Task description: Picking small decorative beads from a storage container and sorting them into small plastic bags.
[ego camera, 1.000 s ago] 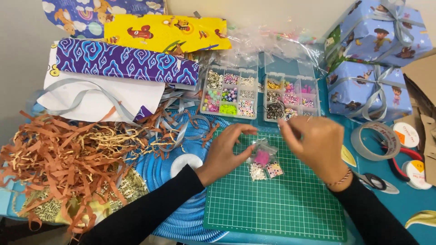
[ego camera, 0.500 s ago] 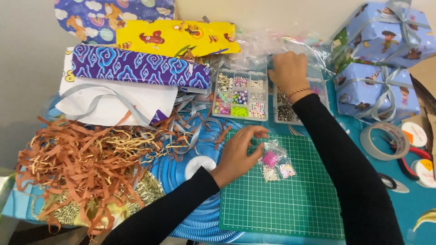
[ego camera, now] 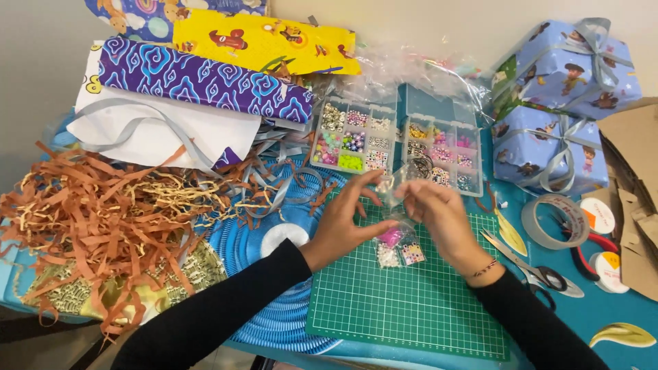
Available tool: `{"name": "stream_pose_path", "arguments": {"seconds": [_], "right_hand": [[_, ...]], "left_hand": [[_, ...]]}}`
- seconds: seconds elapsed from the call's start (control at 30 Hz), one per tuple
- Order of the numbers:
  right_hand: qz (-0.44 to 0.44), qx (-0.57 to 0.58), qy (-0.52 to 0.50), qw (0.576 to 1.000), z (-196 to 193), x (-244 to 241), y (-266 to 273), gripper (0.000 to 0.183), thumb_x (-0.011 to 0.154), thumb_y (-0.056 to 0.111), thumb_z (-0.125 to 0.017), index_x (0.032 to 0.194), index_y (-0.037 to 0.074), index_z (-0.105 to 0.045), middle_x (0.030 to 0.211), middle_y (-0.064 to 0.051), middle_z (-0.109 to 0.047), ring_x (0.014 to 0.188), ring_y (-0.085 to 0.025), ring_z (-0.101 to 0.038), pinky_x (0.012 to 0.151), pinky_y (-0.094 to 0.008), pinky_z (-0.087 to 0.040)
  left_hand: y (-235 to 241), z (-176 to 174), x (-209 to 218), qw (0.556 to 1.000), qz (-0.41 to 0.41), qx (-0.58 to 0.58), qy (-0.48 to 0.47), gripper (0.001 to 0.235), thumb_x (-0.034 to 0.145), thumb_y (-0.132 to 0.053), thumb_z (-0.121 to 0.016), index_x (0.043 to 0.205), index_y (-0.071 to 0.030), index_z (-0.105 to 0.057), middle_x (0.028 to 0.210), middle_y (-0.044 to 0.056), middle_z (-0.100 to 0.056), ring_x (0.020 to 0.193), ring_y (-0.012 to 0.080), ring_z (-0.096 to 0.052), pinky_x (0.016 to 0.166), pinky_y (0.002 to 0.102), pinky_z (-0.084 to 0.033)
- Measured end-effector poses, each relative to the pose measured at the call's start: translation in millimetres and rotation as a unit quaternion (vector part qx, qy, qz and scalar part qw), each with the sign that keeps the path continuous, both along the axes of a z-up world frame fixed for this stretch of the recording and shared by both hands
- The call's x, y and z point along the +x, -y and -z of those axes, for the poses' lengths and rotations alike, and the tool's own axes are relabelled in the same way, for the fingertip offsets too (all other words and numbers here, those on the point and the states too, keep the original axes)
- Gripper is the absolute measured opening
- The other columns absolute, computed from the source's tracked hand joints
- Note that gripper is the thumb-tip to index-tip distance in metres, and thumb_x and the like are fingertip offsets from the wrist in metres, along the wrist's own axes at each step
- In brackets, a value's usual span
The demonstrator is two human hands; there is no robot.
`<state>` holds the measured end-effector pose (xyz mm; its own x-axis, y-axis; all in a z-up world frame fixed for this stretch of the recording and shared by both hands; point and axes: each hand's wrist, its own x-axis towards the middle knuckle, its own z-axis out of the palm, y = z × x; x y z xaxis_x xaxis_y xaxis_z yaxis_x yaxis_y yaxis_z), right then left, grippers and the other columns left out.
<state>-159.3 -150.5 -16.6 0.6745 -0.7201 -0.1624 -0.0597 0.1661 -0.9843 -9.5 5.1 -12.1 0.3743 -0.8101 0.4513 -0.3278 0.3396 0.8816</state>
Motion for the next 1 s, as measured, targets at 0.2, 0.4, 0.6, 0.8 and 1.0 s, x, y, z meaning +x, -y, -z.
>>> {"name": "stream_pose_path", "arguments": {"seconds": [0.2,0.4,0.6,0.8,1.0], "right_hand": [[0.015,0.168,0.095,0.981,42.6,-15.0,-21.0,0.028,0.103,0.018,-0.054,0.112,-0.002,-0.072,0.101,-0.018,-0.073,0.066,-0.014,-0.049,0.055,-0.022,-0.034],[0.006,0.192,0.108,0.975,53.7,-16.5,-17.3,0.028,0.105,0.015,-0.049,0.114,0.000,-0.071,0.100,-0.013,-0.072,0.068,-0.011,-0.049,0.059,-0.022,-0.037],[-0.029,0.157,0.100,0.982,58.5,-17.7,-15.8,0.029,0.101,0.012,-0.055,0.109,-0.009,-0.073,0.090,-0.019,-0.070,0.067,-0.013,-0.049,0.059,-0.023,-0.040],[-0.053,0.101,0.096,0.989,50.3,-13.6,-24.8,0.028,0.099,0.013,-0.060,0.105,-0.010,-0.075,0.082,-0.015,-0.071,0.065,-0.011,-0.053,0.059,-0.025,-0.043],[-0.107,0.060,0.109,0.986,5.4,-9.2,-41.6,0.041,0.103,0.026,-0.053,0.100,-0.007,-0.077,0.079,-0.016,-0.071,0.064,-0.017,-0.059,0.056,-0.027,-0.048]], "left_hand": [[6.0,12.1,2.1,0.998,-0.020,-0.047,0.039,0.048,0.088,-0.012,-0.082,0.133,-0.011,-0.064,0.121,0.009,-0.067,0.093,0.0247,-0.072,0.066,0.032,-0.056],[5.9,8.0,-2.8,0.998,0.014,-0.034,0.053,0.060,0.079,-0.011,-0.088,0.133,-0.008,-0.063,0.122,0.012,-0.068,0.093,0.0267,-0.072,0.065,0.034,-0.057],[7.1,17.0,-0.3,0.997,0.016,-0.039,0.068,0.052,0.079,-0.006,-0.087,0.128,-0.008,-0.067,0.114,0.010,-0.070,0.090,0.0265,-0.072,0.063,0.034,-0.058],[4.3,-2.8,-2.3,0.992,0.019,-0.066,0.105,0.055,0.077,-0.010,-0.090,0.127,-0.009,-0.068,0.114,0.009,-0.071,0.091,0.0257,-0.072,0.064,0.035,-0.059],[0.6,-4.9,-3.0,0.991,-0.001,-0.097,0.094,0.052,0.078,-0.017,-0.089,0.126,-0.010,-0.071,0.110,0.008,-0.072,0.087,0.0215,-0.070,0.061,0.032,-0.057]]}}
